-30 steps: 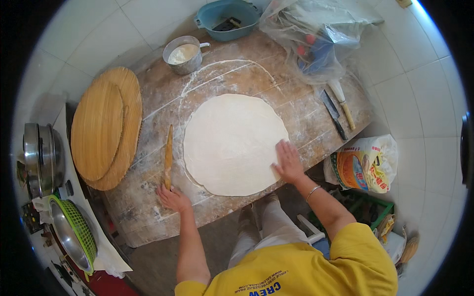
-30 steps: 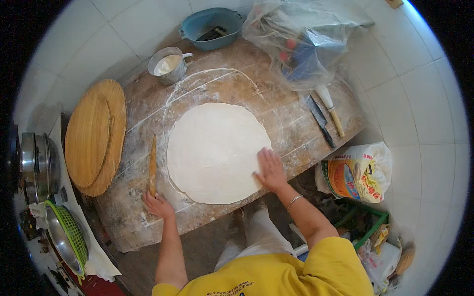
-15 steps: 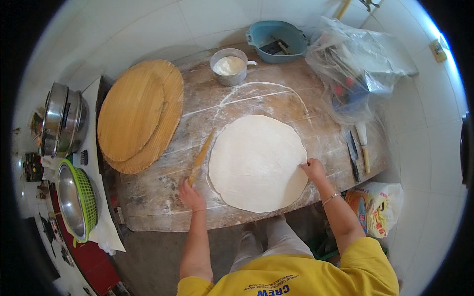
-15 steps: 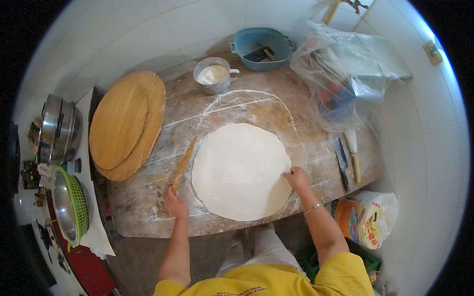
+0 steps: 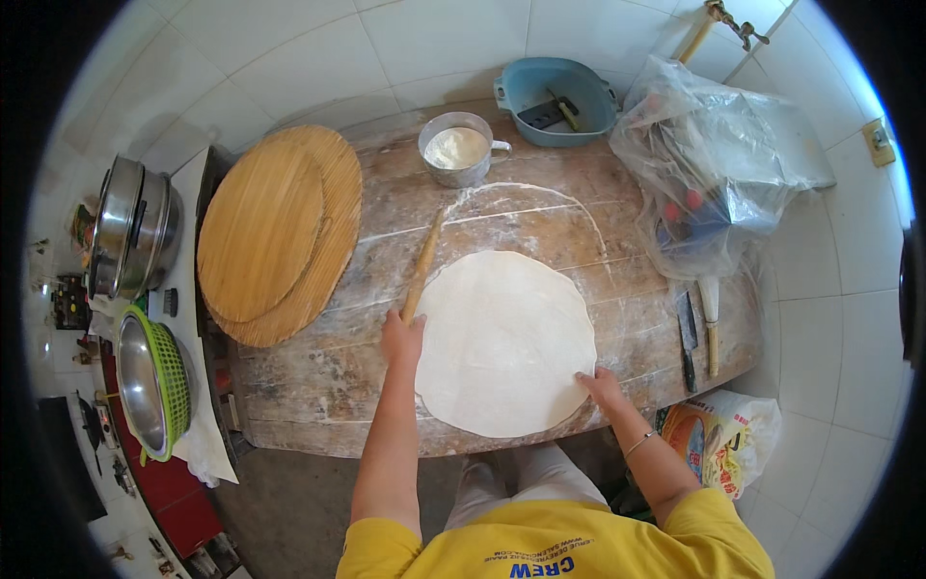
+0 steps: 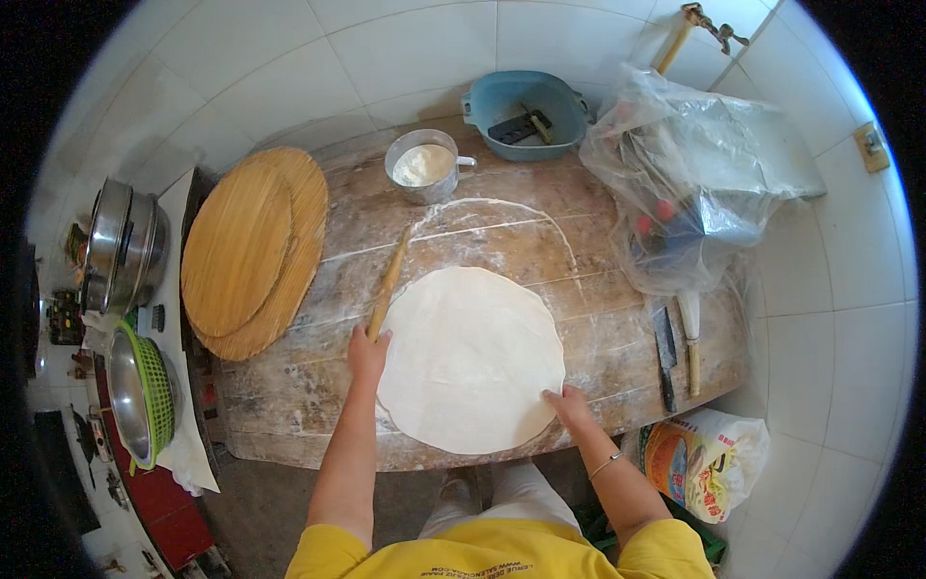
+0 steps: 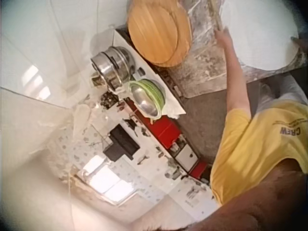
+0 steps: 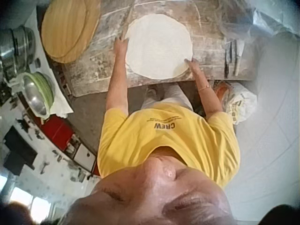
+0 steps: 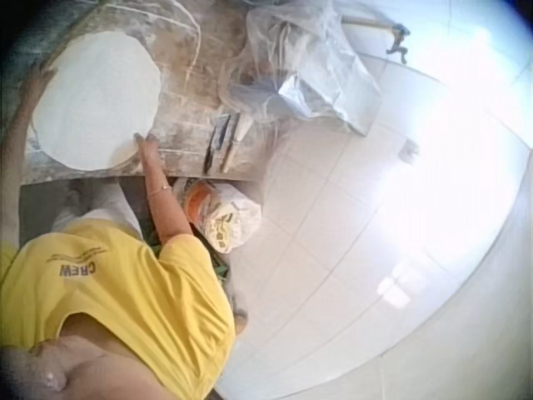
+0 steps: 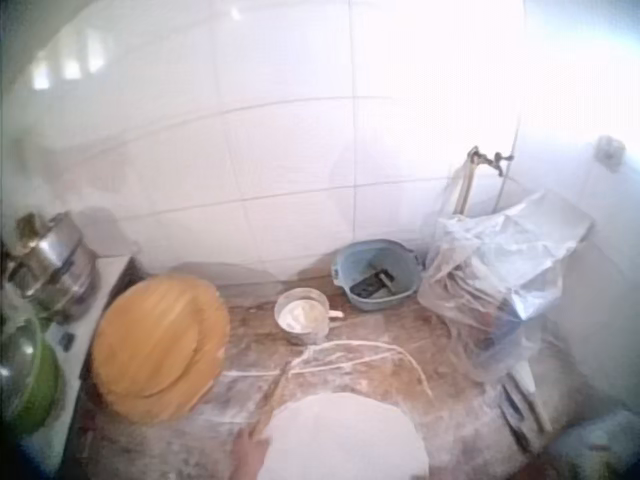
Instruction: The person rolls a piece of dough on a wooden table using a wooden rolling pin, occasionally sprinkling flour onto the surface and turning the dough over by hand.
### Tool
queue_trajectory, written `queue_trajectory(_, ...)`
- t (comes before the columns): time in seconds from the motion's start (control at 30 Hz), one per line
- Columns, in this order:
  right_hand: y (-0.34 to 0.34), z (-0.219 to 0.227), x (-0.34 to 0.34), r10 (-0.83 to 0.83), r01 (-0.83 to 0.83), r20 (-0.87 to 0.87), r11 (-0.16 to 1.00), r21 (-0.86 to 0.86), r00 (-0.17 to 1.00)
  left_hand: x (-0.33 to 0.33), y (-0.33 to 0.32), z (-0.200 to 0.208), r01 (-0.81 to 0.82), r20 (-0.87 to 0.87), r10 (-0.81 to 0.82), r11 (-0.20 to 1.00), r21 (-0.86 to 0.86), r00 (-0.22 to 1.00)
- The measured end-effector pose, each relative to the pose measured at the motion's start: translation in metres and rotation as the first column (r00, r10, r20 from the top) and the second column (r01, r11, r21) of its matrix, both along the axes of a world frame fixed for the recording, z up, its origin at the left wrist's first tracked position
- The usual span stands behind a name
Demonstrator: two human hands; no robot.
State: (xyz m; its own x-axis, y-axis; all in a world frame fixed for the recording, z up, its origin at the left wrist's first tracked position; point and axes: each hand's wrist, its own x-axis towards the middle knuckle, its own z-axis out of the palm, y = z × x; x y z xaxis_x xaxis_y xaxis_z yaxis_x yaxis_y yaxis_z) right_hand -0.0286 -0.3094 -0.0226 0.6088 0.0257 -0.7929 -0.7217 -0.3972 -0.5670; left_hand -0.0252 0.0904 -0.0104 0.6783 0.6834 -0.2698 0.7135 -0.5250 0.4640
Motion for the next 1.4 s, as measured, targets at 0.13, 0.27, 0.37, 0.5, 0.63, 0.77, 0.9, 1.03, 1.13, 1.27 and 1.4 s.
queue_trajectory(0.13,-0.017,-0.032,0.008,-0.090,0.085,0.065,0.994,0.066,0.994,-0.004,0.019,-0.027,0.046,-0.037,-0.052,0.987,-0.154,0.998)
queue_trajectory(0.27,-0.029,-0.050,0.045,0.038,-0.037,0.163,0.999,-0.007,0.986,-0.023,0.015,-0.021,0.145,-0.013,-0.151,0.966,-0.212,0.988)
queue_trajectory(0.37,-0.007,-0.017,0.084,0.133,-0.137,0.216,0.991,0.000,0.967,-0.062,0.009,-0.016,0.107,-0.020,-0.114,0.969,-0.224,0.993)
queue_trajectory(0.5,0.037,-0.008,0.127,0.285,-0.287,0.352,0.957,-0.047,0.892,-0.134,-0.005,-0.036,-0.012,0.014,0.017,0.963,-0.269,1.000)
queue_trajectory(0.63,0.030,-0.029,0.144,0.339,-0.312,0.392,0.941,-0.133,0.855,-0.137,-0.022,0.019,0.001,0.041,0.002,0.997,-0.071,0.999)
queue_trajectory(0.77,0.025,0.000,0.125,0.436,-0.216,0.530,0.878,-0.427,0.728,-0.136,-0.011,0.022,0.202,0.177,-0.201,0.979,0.014,0.963)
queue_trajectory(0.9,0.070,0.044,0.089,0.606,-0.296,0.785,0.779,-0.552,0.131,-0.091,-0.036,0.043,0.465,0.138,-0.483,0.873,0.143,0.865)
queue_trajectory(1.03,0.109,0.027,0.074,0.788,-0.503,0.614,0.553,-0.664,0.056,-0.076,-0.055,0.000,0.486,0.107,-0.554,0.794,0.365,0.826)
queue_trajectory(1.13,0.130,0.012,0.077,0.828,-0.527,0.558,0.502,-0.686,0.062,-0.074,-0.059,-0.021,0.485,-0.012,-0.514,0.803,0.345,0.858)
queue_trajectory(1.27,0.171,0.001,0.114,0.789,-0.495,0.610,0.561,-0.663,0.077,-0.033,-0.032,-0.023,0.412,-0.025,-0.442,0.815,0.408,0.897)
queue_trajectory(1.4,0.234,-0.002,0.187,0.767,-0.434,0.640,0.594,-0.677,0.052,0.048,0.023,-0.008,0.357,-0.055,-0.375,0.812,0.462,0.925)
